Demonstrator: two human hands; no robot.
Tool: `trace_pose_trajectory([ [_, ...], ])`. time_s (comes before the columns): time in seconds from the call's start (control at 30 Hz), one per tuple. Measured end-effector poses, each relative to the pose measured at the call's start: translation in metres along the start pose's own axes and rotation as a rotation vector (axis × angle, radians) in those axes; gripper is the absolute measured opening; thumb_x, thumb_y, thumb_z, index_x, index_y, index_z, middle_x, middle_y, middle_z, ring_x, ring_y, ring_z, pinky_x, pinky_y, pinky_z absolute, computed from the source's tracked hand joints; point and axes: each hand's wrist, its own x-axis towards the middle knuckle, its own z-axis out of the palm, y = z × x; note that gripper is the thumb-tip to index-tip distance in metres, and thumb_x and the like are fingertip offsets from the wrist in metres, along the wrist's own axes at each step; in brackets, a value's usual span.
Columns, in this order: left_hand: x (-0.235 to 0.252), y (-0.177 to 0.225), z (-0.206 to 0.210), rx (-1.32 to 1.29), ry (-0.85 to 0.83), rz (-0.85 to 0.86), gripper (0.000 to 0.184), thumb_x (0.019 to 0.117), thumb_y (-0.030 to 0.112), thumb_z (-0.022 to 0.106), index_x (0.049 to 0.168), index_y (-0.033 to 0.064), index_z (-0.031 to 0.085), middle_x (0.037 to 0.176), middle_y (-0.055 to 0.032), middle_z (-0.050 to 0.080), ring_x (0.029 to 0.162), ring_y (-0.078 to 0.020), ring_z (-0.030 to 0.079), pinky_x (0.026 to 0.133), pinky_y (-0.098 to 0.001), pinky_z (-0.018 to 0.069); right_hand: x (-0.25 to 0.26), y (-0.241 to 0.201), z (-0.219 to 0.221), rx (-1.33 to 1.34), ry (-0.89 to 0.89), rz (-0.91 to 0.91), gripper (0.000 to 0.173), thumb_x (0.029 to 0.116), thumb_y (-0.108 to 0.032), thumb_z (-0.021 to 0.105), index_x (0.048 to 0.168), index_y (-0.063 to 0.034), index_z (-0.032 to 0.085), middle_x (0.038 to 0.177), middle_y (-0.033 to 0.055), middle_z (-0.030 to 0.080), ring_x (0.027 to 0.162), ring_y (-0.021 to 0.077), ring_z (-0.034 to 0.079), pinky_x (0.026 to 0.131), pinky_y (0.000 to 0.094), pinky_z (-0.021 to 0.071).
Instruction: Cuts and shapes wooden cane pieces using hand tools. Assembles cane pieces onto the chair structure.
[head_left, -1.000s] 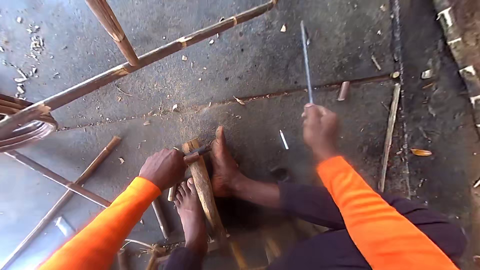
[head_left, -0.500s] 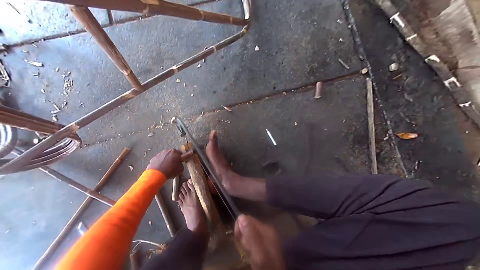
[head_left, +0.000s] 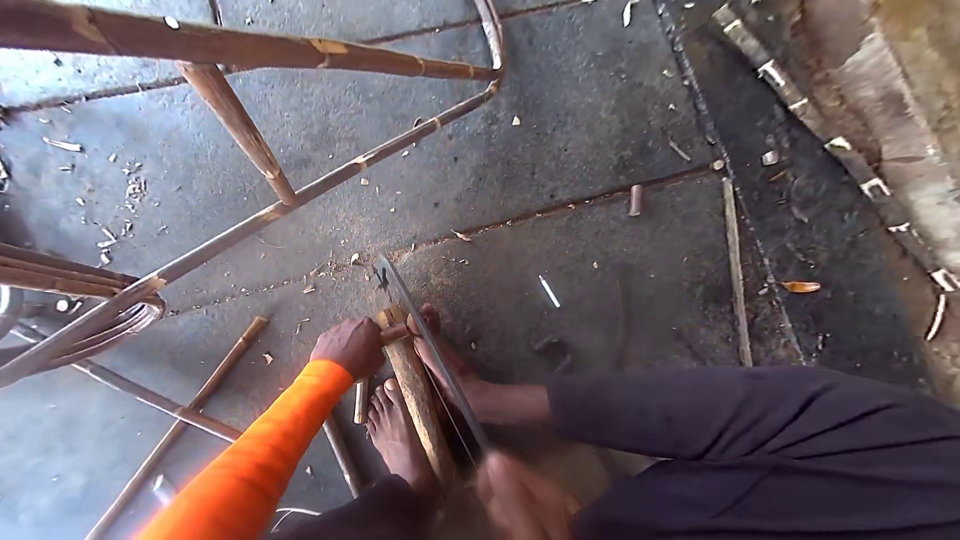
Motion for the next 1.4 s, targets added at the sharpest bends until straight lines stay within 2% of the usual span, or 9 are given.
trace_pose_trajectory([
  [0.13, 0.003, -0.005, 0.003, 0.009, 0.027, 0.019, 0.010, 0.0824, 0.022, 0.070, 0.077, 0.0151, 0.067, 0.069, -0.0098, 0.067, 0.064, -0.0306, 0.068, 0.051, -0.0561, 0.0524, 0.097, 0.010, 0.051, -0.004, 0.030, -0.087, 0.051, 0.1073, -0.042, 0.038, 0.076, -0.0124, 0.065, 0.052, 0.0002, 0.046, 0.041, 0.0139, 0.043, 0.040, 0.0327, 0.0395],
  [0.33, 0.014, -0.001, 0.001, 0.035, -0.057, 0.011, 0.009, 0.0821, 0.025, 0.071, 0.082, 0.0167, 0.069, 0.080, -0.0075, 0.070, 0.077, -0.0290, 0.071, 0.061, -0.0571, 0.0562, 0.033, -0.002, 0.006, 0.024, 0.028, 0.002, 0.046, 0.1086, -0.033, 0.043, 0.077, -0.0088, 0.066, 0.054, -0.0031, 0.049, 0.044, 0.0079, 0.045, 0.042, 0.0281, 0.0404],
  [0.5, 0.013, -0.008, 0.002, 0.043, -0.068, 0.010, 0.009, 0.0821, 0.026, 0.071, 0.079, 0.0175, 0.068, 0.075, -0.0076, 0.069, 0.072, -0.0294, 0.070, 0.056, -0.0587, 0.0544, 0.118, 0.006, 0.057, 0.075, 0.017, -0.086, 0.050, 0.1070, -0.043, 0.043, 0.074, -0.0117, 0.064, 0.053, 0.0014, 0.047, 0.042, 0.0145, 0.044, 0.041, 0.0321, 0.0390],
  [0.67, 0.018, -0.006, 0.003, 0.066, -0.106, 0.001, 0.010, 0.0807, 0.028, 0.072, 0.082, 0.0188, 0.069, 0.080, -0.0071, 0.070, 0.077, -0.0292, 0.071, 0.059, -0.0586, 0.0559, 0.040, -0.002, 0.006, 0.052, 0.023, 0.051, 0.048, 0.1085, -0.036, 0.043, 0.079, -0.0070, 0.067, 0.057, 0.0002, 0.052, 0.046, 0.0112, 0.048, 0.044, 0.0315, 0.0438],
  [0.83, 0.013, -0.012, 0.000, 0.050, -0.073, 0.010, 0.013, 0.0830, 0.028, 0.073, 0.079, 0.0169, 0.068, 0.074, -0.0092, 0.069, 0.070, -0.0315, 0.069, 0.056, -0.0597, 0.0537, 0.107, 0.009, 0.055, 0.103, 0.017, -0.035, 0.048, 0.1065, -0.040, 0.045, 0.072, -0.0122, 0.063, 0.055, 0.0015, 0.050, 0.044, 0.0140, 0.045, 0.042, 0.0322, 0.0395],
  [1.0, 0.019, -0.006, -0.001, 0.080, -0.096, -0.021, 0.010, 0.0804, 0.027, 0.073, 0.079, 0.0182, 0.069, 0.075, -0.0074, 0.069, 0.073, -0.0298, 0.070, 0.058, -0.0588, 0.0551, 0.025, -0.013, -0.004, 0.139, 0.019, 0.069, 0.042, 0.1080, -0.027, 0.044, 0.077, -0.0074, 0.065, 0.055, -0.0049, 0.048, 0.044, 0.0045, 0.042, 0.042, 0.0242, 0.0384],
  [1.17, 0.017, -0.015, 0.001, 0.087, -0.080, 0.014, 0.013, 0.0845, 0.027, 0.071, 0.078, 0.0159, 0.068, 0.075, -0.0097, 0.069, 0.071, -0.0314, 0.070, 0.057, -0.0604, 0.0545, 0.108, 0.010, 0.057, 0.101, 0.032, -0.042, 0.050, 0.1073, -0.043, 0.044, 0.073, -0.0115, 0.062, 0.057, 0.0031, 0.051, 0.045, 0.0151, 0.047, 0.041, 0.0329, 0.0405],
  [1.33, 0.018, -0.010, -0.002, 0.094, -0.085, 0.015, 0.012, 0.0848, 0.025, 0.070, 0.077, 0.0162, 0.068, 0.074, -0.0097, 0.069, 0.070, -0.0314, 0.069, 0.056, -0.0601, 0.0537, 0.017, -0.002, -0.004, 0.173, 0.054, 0.056, 0.046, 0.1075, -0.034, 0.046, 0.074, -0.0093, 0.066, 0.055, -0.0041, 0.049, 0.045, 0.0056, 0.044, 0.043, 0.0254, 0.0381],
  [1.4, 0.016, -0.011, -0.005, 0.096, -0.073, 0.030, 0.014, 0.0852, 0.025, 0.070, 0.076, 0.0151, 0.067, 0.072, -0.0106, 0.068, 0.069, -0.0322, 0.069, 0.055, -0.0595, 0.0536, 0.044, 0.004, 0.019, 0.154, 0.062, 0.028, 0.045, 0.1066, -0.034, 0.046, 0.074, -0.0105, 0.065, 0.058, -0.0026, 0.053, 0.048, 0.0084, 0.048, 0.045, 0.0287, 0.0425],
])
